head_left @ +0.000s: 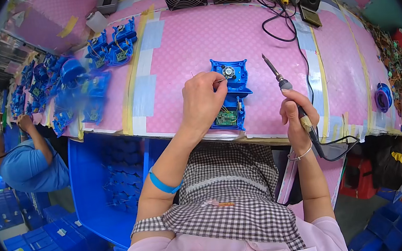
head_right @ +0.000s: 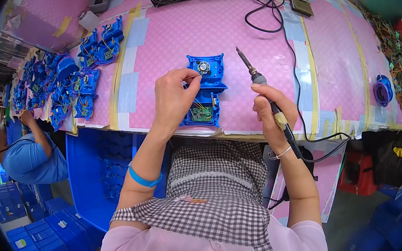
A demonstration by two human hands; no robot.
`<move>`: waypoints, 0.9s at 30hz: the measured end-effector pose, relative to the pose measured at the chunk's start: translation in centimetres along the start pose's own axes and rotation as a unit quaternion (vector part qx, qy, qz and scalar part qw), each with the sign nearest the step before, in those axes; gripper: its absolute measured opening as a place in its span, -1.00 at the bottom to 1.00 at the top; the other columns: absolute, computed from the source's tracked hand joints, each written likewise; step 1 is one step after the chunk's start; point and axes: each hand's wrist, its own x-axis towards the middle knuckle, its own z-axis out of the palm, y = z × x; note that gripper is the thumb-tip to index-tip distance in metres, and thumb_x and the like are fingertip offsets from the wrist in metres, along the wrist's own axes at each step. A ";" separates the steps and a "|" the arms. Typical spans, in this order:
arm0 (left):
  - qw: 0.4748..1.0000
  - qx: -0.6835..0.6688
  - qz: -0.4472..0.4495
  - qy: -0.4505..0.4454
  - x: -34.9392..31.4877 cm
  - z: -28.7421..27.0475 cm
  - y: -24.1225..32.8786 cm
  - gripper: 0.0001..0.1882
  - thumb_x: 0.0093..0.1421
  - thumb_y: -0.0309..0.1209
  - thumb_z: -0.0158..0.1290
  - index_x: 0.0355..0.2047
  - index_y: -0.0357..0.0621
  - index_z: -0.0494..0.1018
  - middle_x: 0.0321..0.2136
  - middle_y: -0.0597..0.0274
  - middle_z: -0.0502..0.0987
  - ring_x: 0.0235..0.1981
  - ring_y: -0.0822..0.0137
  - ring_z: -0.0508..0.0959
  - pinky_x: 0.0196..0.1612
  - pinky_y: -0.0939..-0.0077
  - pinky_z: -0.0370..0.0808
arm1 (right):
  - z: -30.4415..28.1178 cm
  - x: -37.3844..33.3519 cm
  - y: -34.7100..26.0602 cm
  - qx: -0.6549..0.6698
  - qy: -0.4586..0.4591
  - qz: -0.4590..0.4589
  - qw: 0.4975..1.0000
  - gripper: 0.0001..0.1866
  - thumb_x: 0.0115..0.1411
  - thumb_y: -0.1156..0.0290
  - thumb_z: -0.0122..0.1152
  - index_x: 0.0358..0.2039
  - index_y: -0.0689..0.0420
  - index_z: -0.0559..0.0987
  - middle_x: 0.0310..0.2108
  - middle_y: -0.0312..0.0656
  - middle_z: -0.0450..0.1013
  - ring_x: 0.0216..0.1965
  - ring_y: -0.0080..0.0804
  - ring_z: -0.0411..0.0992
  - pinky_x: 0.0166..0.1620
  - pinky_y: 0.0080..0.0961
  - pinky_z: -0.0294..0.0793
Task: The person solders wires onto components inside plastic housings using a soldering iron, picking parts from a bin and placing the assembled pieces on the workstation.
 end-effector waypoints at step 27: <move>1.000 -0.020 0.014 0.011 -0.3 0.1 0.0 -0.90 0.01 -0.48 0.12 -0.48 -0.28 0.54 -0.54 0.05 0.55 -0.51 0.15 0.57 -0.40 0.29 0.47 | 1.9 0.9 -1.0 -0.030 -0.093 0.018 0.995 -0.86 0.18 0.42 0.19 -0.37 0.23 0.62 -0.57 -0.24 0.51 -0.58 -0.57 0.45 -0.51 -0.65 0.40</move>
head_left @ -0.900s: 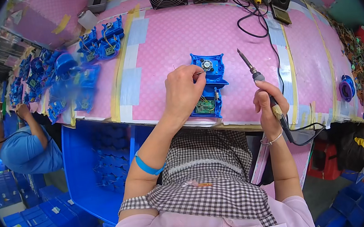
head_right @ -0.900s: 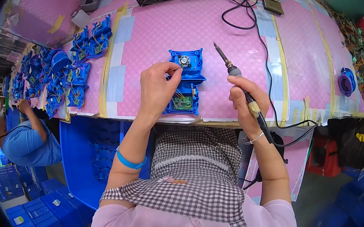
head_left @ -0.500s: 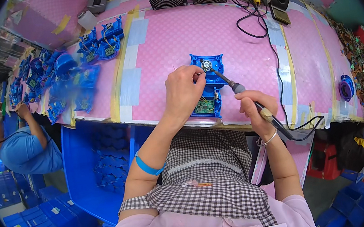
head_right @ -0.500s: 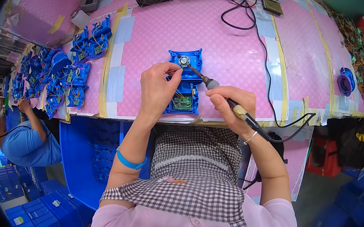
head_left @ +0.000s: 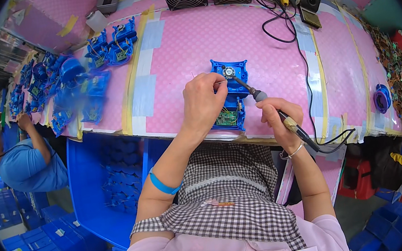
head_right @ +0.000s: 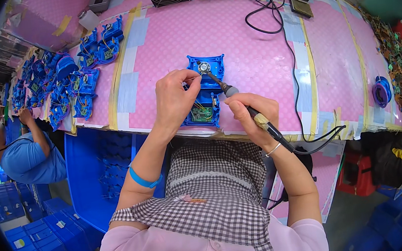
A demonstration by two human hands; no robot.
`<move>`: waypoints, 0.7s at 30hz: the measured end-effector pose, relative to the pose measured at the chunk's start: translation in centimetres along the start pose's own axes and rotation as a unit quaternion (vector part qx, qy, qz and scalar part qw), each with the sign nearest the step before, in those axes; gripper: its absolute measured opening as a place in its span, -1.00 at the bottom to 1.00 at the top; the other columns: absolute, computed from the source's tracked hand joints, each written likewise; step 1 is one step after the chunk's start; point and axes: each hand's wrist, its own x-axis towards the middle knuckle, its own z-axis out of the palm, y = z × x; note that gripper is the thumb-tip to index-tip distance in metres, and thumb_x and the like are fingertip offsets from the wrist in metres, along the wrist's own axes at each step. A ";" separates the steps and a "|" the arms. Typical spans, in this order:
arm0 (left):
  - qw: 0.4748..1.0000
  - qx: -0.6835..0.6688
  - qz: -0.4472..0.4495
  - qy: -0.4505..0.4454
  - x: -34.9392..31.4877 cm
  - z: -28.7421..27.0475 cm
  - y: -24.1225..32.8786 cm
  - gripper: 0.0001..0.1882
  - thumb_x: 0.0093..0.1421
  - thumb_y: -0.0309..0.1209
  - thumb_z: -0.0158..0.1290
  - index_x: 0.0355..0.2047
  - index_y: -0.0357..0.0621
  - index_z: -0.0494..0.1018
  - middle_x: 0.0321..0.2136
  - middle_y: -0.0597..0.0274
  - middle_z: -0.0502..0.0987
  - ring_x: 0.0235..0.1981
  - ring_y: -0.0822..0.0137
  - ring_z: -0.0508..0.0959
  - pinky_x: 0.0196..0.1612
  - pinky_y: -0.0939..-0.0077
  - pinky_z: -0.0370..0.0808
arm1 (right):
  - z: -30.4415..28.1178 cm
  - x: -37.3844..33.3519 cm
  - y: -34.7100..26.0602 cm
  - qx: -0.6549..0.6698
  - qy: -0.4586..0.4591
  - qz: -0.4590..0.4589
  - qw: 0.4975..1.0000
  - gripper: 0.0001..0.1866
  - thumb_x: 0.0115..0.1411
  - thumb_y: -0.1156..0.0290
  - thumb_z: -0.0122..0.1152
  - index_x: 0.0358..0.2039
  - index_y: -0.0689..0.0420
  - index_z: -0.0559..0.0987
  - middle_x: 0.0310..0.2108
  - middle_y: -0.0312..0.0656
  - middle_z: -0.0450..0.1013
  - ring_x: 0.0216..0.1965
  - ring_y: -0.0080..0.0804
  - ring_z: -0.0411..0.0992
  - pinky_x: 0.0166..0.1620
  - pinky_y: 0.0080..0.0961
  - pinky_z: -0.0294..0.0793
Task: The person solders wires onto components inside plastic housings using a soldering iron, picking parts from a bin and placing the assembled pieces on the workstation.
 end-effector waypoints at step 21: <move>1.000 0.000 -0.002 -0.002 0.3 0.2 0.2 -0.90 0.00 -0.49 0.11 -0.49 -0.28 0.55 -0.53 0.04 0.56 -0.49 0.13 0.58 -0.38 0.29 0.49 | -1.1 -1.0 0.9 0.046 0.067 -0.052 0.995 -0.74 0.33 0.30 0.01 -0.23 0.26 0.53 -0.60 -0.25 0.42 -0.64 -0.61 0.28 -0.56 -0.70 0.23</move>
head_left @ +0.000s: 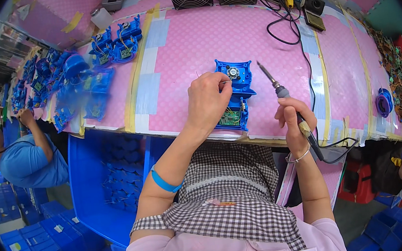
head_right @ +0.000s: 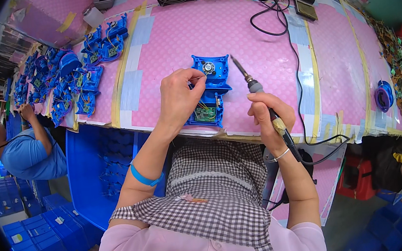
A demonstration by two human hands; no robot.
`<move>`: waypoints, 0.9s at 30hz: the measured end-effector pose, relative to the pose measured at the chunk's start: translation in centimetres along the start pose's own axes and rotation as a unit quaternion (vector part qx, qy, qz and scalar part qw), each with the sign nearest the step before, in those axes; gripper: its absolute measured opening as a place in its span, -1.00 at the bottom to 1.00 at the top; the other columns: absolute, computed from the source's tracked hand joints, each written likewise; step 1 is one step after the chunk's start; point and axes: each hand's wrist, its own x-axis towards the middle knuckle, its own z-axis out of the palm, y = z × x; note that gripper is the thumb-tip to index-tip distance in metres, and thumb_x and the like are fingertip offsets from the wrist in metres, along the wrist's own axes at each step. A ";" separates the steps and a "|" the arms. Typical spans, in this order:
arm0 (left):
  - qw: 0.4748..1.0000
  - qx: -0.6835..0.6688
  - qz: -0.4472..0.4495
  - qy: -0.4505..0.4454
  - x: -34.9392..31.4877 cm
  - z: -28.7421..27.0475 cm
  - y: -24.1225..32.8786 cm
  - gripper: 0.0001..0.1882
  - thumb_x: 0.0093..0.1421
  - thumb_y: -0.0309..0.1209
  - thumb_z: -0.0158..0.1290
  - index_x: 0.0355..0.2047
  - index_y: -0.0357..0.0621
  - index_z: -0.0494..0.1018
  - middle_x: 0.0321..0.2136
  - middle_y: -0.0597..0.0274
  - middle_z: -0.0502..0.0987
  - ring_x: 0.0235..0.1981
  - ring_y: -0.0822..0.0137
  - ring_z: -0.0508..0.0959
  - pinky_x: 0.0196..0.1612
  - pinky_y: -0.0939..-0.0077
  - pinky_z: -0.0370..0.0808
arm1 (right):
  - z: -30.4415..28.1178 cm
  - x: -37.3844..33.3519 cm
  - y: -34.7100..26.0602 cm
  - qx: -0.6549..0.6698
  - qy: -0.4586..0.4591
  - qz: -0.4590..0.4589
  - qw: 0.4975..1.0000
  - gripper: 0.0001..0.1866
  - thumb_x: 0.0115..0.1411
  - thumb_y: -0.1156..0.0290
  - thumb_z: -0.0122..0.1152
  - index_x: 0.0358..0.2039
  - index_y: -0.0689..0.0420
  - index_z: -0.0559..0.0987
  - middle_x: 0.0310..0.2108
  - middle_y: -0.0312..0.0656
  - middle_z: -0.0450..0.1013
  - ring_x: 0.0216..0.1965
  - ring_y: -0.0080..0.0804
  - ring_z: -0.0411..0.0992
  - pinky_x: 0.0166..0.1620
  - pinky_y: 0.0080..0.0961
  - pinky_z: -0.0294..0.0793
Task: The person solders wires onto components inside plastic housings using a soldering iron, picking parts from a bin and placing the assembled pieces on the workstation.
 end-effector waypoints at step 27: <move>0.931 0.228 -0.056 0.280 -12.4 -13.3 -11.5 -0.42 -0.07 -0.40 0.29 0.02 -0.13 0.43 -0.45 0.09 0.45 -0.43 0.15 0.46 -0.37 0.34 0.41 | 24.4 4.6 -1.5 -0.007 -0.251 -0.060 0.966 -0.61 -0.01 0.34 0.40 -0.27 0.17 0.38 -0.24 0.03 0.38 -0.28 -0.11 0.38 -0.20 -0.25 0.39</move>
